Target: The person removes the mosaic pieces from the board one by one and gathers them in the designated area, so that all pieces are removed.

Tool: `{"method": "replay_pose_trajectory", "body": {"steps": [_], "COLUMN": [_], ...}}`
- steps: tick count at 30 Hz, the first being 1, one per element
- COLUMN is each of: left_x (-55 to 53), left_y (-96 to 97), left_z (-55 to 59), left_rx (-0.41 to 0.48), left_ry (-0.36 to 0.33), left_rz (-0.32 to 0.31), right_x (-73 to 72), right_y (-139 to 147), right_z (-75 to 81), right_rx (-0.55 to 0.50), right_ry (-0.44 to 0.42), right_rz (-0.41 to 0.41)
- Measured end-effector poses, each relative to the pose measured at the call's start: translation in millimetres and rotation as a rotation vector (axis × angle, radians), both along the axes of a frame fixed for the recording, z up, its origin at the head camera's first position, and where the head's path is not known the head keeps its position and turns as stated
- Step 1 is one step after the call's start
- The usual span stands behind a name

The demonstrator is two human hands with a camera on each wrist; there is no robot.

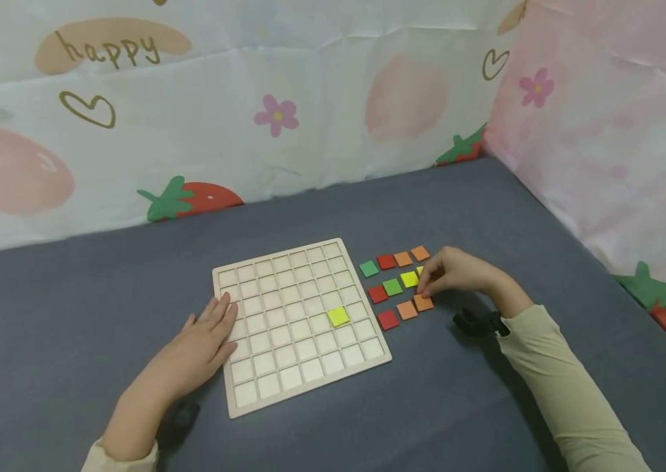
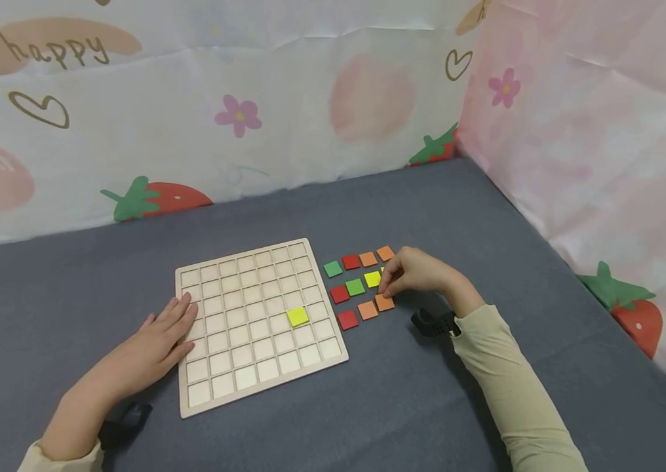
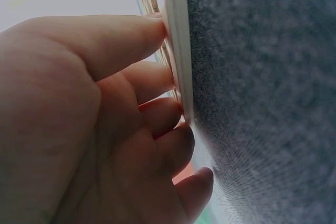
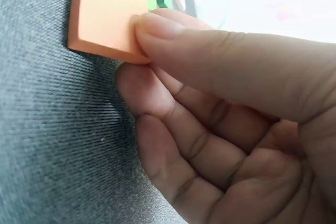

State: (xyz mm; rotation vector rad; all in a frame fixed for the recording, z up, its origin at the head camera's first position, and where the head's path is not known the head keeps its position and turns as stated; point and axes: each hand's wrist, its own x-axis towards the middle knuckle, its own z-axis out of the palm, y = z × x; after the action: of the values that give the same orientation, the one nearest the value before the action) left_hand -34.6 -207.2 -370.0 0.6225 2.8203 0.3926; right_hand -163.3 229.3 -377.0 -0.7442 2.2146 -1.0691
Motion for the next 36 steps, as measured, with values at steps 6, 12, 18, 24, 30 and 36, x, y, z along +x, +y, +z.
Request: {"method": "replay_pose_trajectory", "body": {"steps": [6, 12, 18, 24, 30, 36], "left_x": [0.8, 1.1, 0.8, 0.6, 0.6, 0.2], "left_y": [0.3, 0.8, 1.3, 1.3, 1.3, 1.5], "left_z": [0.2, 1.4, 1.6, 2.6, 2.6, 2.8], "left_rx": [-0.004, -0.005, -0.007, -0.004, -0.005, -0.009], "left_ry": [0.011, 0.024, 0.026, 0.017, 0.011, 0.008], "left_rz": [-0.001, -0.006, -0.006, -0.006, -0.006, -0.005], "right_x": [1.3, 3.4, 4.1, 5.4, 6.2, 6.8], "right_y": [-1.3, -1.0, -1.4, -12.6, -30.7, -49.4], "right_z": [0.6, 4.8, 9.2, 15.4, 19.9, 19.4], "right_rx": [0.017, 0.012, -0.005, -0.021, -0.075, -0.1], "right_ry": [0.035, 0.043, 0.047, 0.049, 0.027, 0.049], "right_rz": [0.007, 0.003, -0.026, -0.014, 0.023, 0.061]}}
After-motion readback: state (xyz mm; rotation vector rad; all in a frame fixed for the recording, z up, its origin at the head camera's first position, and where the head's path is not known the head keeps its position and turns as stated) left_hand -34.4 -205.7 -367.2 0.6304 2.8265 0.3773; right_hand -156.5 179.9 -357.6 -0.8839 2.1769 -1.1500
